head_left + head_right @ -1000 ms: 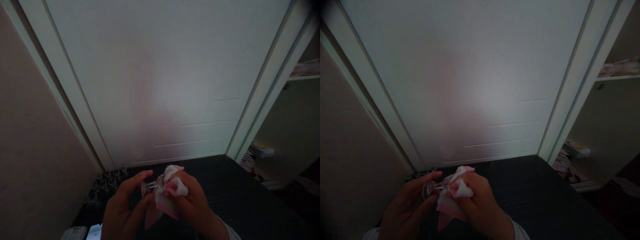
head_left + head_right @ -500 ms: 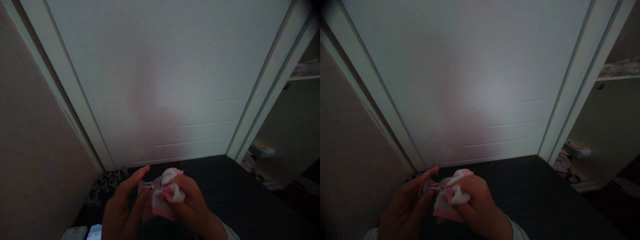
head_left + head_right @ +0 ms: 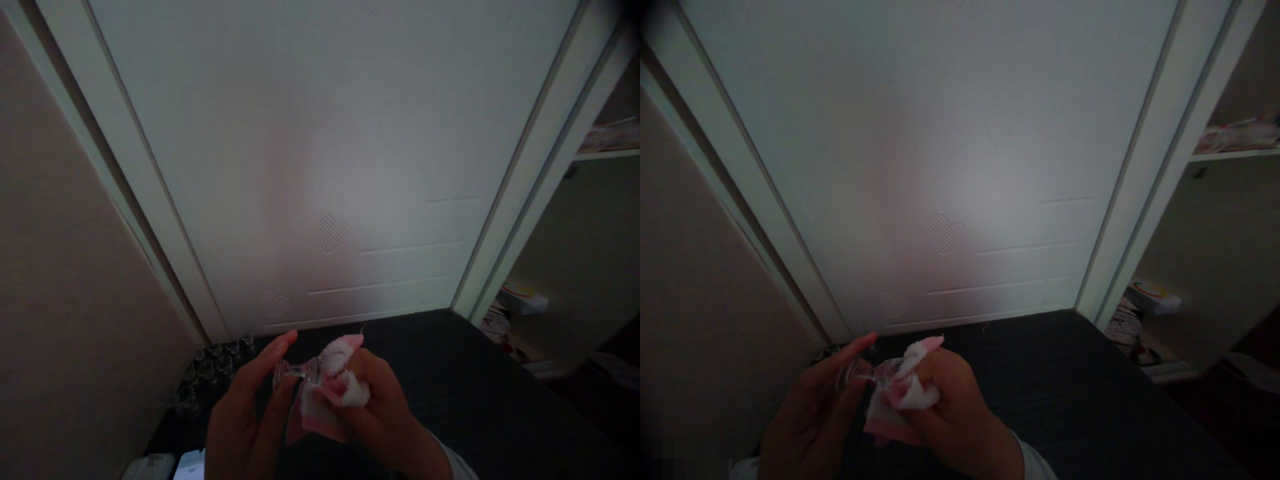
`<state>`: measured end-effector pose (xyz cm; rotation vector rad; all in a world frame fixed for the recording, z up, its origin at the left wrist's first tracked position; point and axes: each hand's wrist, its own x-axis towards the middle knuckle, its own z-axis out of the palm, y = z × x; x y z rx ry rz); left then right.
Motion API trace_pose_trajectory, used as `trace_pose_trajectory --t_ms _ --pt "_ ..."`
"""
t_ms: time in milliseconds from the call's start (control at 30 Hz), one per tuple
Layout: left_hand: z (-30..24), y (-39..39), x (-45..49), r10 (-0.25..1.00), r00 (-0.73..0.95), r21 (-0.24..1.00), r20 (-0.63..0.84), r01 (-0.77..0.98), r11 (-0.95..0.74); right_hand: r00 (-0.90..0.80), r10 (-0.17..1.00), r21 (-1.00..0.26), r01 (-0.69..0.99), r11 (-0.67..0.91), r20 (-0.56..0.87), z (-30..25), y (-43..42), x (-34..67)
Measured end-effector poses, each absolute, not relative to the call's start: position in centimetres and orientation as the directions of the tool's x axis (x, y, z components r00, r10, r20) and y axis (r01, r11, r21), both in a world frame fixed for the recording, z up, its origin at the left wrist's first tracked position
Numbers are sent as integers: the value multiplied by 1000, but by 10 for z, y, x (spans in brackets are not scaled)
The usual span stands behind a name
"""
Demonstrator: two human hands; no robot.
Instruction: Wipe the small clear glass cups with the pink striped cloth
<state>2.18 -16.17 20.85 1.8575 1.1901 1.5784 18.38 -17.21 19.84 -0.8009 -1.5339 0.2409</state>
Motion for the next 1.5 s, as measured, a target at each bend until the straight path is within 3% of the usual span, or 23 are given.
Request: trace_pose_trajectory --t_ms 100,333,533,667,800,967,1133,1367,1500 --pt "207 -161 21 814 -18 774 580 325 -544 53 556 -532 379 757 829 200 -171 185" --pt "206 -160 21 820 -37 779 572 337 -528 -19 552 -503 385 774 834 203 -170 188" --pt "207 -161 23 800 -72 764 595 357 -537 21 462 -437 370 820 886 206 -169 184" --pt "203 -160 23 793 -49 749 608 366 -552 94 488 -479 418 772 868 204 -169 180" --pt "203 -157 21 740 27 652 672 451 -609 194 499 -529 440 726 845 202 -168 178" --pt "214 -155 13 639 262 484 724 468 -740 303 466 -556 466 688 831 199 -166 176" --pt "215 -158 18 591 293 454 752 420 -786 408 442 -595 428 680 799 193 -164 175" --pt "210 -159 21 624 286 546 727 310 -778 407 570 -693 292 660 714 184 -165 181" --pt "212 -160 17 742 214 668 635 331 -667 220 741 -769 83 634 635 187 -167 188"
